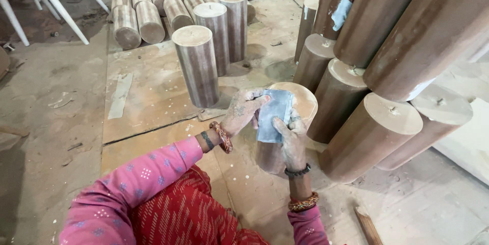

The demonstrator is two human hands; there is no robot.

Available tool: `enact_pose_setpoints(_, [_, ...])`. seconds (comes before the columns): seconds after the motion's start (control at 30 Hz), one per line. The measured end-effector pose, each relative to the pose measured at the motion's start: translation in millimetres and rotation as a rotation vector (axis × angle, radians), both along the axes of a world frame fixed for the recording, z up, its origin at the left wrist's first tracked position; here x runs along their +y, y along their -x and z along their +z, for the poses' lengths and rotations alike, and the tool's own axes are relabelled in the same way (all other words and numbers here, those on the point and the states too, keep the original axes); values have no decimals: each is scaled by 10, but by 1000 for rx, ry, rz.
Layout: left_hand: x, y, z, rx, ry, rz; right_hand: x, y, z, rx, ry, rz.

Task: The person sits on the floor and sands the top and side surfaces of cylindrical wooden objects using a small sanding block. They rotate each cylinder to reach different areas and then place it back among other cylinders.

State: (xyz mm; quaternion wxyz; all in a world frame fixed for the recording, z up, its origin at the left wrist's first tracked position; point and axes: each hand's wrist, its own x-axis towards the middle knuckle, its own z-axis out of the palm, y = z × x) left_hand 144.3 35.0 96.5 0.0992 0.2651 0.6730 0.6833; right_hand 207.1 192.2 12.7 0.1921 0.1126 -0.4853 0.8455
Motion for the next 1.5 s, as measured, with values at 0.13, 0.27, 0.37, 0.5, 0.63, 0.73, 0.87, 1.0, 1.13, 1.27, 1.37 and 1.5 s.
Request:
enact_pose_setpoints(0.13, [-2, 2, -9, -14, -26, -13, -40, -27, 26, -4, -17, -55])
enact_pose_setpoints(0.27, [-12, -15, -11, -130, 34, -99, -17, -49, 74, 1, 40, -67])
enact_pose_setpoints(0.37, [-6, -22, -46, -55, 75, -109, 2, -57, 96, -24, -89, -96])
enact_pose_setpoints(0.5, [17, 14, -120, 13, 18, -111, -28, -55, 83, -29, -445, -283])
enact_pose_setpoints(0.63, [35, 32, -178, -113, -54, -184, -91, -62, 78, 36, -553, -292])
enact_pose_setpoints(0.73, [53, 1, -211, -92, 37, -151, -120, -97, 128, 45, -699, -404])
enact_pose_setpoints(0.87, [87, 1, -264, -199, -221, -311, -181, -183, 257, 36, -797, -571])
enact_pose_setpoints(1.0, [129, 97, -331, -64, -116, -115, -319, -291, 343, -115, -991, -740])
enact_pose_setpoints(1.13, [120, 137, -329, 79, -54, 26, -447, -332, 349, 58, -1119, -661])
enact_pose_setpoints(1.27, [44, 48, -224, -257, -113, -83, -407, -312, 353, 82, -1337, -886])
enact_pose_setpoints(1.37, [3, -29, -21, -347, -83, -238, -187, -323, 374, 21, -271, -305])
enact_pose_setpoints(1.5, [62, -121, 184, -26, 9, -3, 145, -337, 350, 35, 109, -44])
